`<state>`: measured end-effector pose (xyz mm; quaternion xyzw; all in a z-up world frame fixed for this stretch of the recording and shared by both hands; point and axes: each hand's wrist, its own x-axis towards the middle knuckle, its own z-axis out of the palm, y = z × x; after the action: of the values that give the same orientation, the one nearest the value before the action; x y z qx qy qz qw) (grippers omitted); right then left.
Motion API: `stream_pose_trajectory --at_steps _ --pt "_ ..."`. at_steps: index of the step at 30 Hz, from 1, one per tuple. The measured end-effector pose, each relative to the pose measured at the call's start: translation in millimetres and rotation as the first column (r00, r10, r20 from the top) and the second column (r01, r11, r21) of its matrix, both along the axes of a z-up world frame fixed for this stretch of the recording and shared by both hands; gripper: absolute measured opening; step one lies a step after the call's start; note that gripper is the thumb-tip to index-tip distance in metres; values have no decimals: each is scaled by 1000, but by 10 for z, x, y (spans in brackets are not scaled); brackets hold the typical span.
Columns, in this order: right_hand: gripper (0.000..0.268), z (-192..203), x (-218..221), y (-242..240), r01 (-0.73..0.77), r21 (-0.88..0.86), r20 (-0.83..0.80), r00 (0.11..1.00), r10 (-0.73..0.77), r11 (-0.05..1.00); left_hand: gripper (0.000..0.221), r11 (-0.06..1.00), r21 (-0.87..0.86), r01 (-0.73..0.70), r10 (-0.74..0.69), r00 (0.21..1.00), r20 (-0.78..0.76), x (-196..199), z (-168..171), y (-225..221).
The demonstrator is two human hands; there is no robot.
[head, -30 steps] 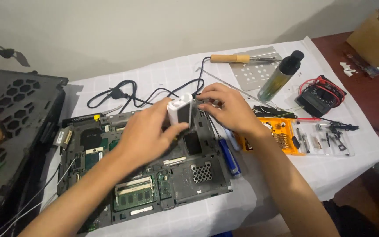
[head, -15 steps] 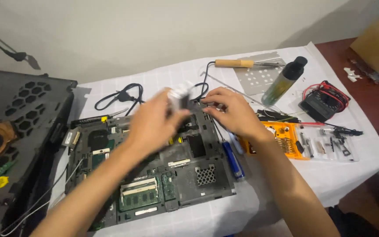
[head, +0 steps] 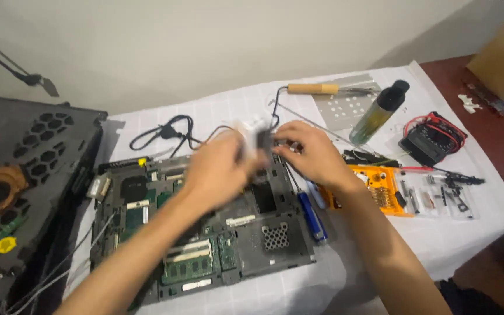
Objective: Unscrewing components from a laptop motherboard and cleaning the surface with a white wipe.
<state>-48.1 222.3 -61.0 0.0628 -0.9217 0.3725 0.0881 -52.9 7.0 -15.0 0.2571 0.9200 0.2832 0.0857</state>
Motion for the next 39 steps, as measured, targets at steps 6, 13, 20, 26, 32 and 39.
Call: stream_pose_trajectory --at_steps 6,13,20,26,32,39 --pt "24 91 28 -46 -16 -18 -5 1000 16 1000 51 980 81 -182 189 978 -91 -57 18 -257" --pt "25 65 10 -18 -25 -9 -5 1000 25 1000 37 990 121 -73 47 977 210 98 51 -591" --pt "23 61 21 -26 -25 22 -37 999 26 999 29 994 70 89 -93 994 56 296 256 -508" --pt "23 78 44 -75 -13 15 -39 999 13 1000 40 994 100 -33 44 994 -102 248 -88 -496" --pt "23 119 67 -94 -3 -5 -38 999 3 1000 34 978 117 -171 175 984 -26 363 68 -527" --pt "23 -68 0 20 -66 51 -58 996 69 996 33 962 -50 -268 267 963 -40 663 -62 -566"
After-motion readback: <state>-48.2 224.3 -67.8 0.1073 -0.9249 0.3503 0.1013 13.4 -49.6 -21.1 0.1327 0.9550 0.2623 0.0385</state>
